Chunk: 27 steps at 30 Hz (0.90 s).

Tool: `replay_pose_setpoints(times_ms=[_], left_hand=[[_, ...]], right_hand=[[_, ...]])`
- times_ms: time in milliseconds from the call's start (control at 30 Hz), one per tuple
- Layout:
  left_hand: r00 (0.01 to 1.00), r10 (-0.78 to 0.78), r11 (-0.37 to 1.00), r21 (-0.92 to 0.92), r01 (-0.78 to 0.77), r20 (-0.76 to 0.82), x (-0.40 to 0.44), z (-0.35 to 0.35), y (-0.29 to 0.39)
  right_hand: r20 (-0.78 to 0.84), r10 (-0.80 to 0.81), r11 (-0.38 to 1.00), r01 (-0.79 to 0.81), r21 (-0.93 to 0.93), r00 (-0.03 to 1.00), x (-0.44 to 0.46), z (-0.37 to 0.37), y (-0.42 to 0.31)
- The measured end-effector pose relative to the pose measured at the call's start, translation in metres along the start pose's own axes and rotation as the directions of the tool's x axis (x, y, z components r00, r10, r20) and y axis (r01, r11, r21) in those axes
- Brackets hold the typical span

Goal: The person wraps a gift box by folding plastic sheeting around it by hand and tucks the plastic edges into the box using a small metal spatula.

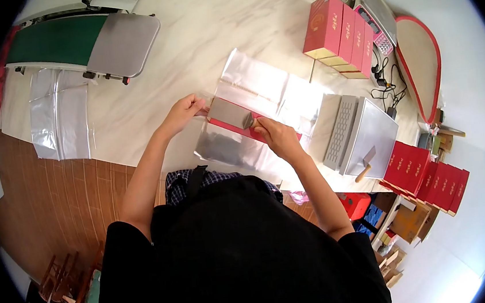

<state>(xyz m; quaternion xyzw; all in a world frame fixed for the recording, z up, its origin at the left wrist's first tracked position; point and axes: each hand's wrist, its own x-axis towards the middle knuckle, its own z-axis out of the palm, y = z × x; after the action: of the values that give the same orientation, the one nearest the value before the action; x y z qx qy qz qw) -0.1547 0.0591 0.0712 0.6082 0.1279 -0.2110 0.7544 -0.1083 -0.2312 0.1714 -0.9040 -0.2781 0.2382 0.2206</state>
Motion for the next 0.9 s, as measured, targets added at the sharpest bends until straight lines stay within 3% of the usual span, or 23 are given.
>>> replay_pose_setpoints(times_ms=[67, 233, 467, 667, 767, 833, 900], left_hand=[[1.0, -0.004, 1.0, 0.008, 0.004, 0.005, 0.002, 0.0, -0.004], [1.0, 0.018, 0.999, -0.03, -0.018, 0.008, 0.002, 0.0, -0.008], [0.998, 0.055, 0.995, -0.089, -0.054, 0.011, 0.004, 0.004, -0.011], [0.996, 0.075, 0.996, -0.037, -0.077, -0.051, 0.011, -0.001, -0.035], [0.993, 0.088, 0.994, 0.073, -0.082, -0.081, 0.014, -0.002, -0.04], [0.994, 0.078, 0.994, -0.072, -0.084, -0.083, 0.007, 0.005, -0.027], [0.993, 0.073, 0.996, -0.051, -0.078, -0.095, 0.004, 0.007, -0.02]], right_hand=[[-0.026, 0.019, 1.0, -0.019, 0.001, 0.999, 0.001, 0.007, 0.002], [-0.271, -0.016, 1.0, 0.011, -0.018, 0.962, 0.005, 0.02, -0.004], [-0.314, 0.022, 1.0, -0.024, -0.004, 0.949, 0.007, 0.017, -0.011], [-0.355, 0.078, 0.996, -0.062, 0.056, 0.932, 0.001, 0.021, -0.001], [-0.356, 0.133, 0.991, -0.127, 0.041, 0.925, -0.007, 0.02, 0.004], [-0.356, 0.188, 0.982, -0.183, 0.048, 0.915, -0.012, 0.017, 0.005], [-0.367, 0.21, 0.977, -0.207, 0.048, 0.906, -0.018, 0.015, 0.005]])
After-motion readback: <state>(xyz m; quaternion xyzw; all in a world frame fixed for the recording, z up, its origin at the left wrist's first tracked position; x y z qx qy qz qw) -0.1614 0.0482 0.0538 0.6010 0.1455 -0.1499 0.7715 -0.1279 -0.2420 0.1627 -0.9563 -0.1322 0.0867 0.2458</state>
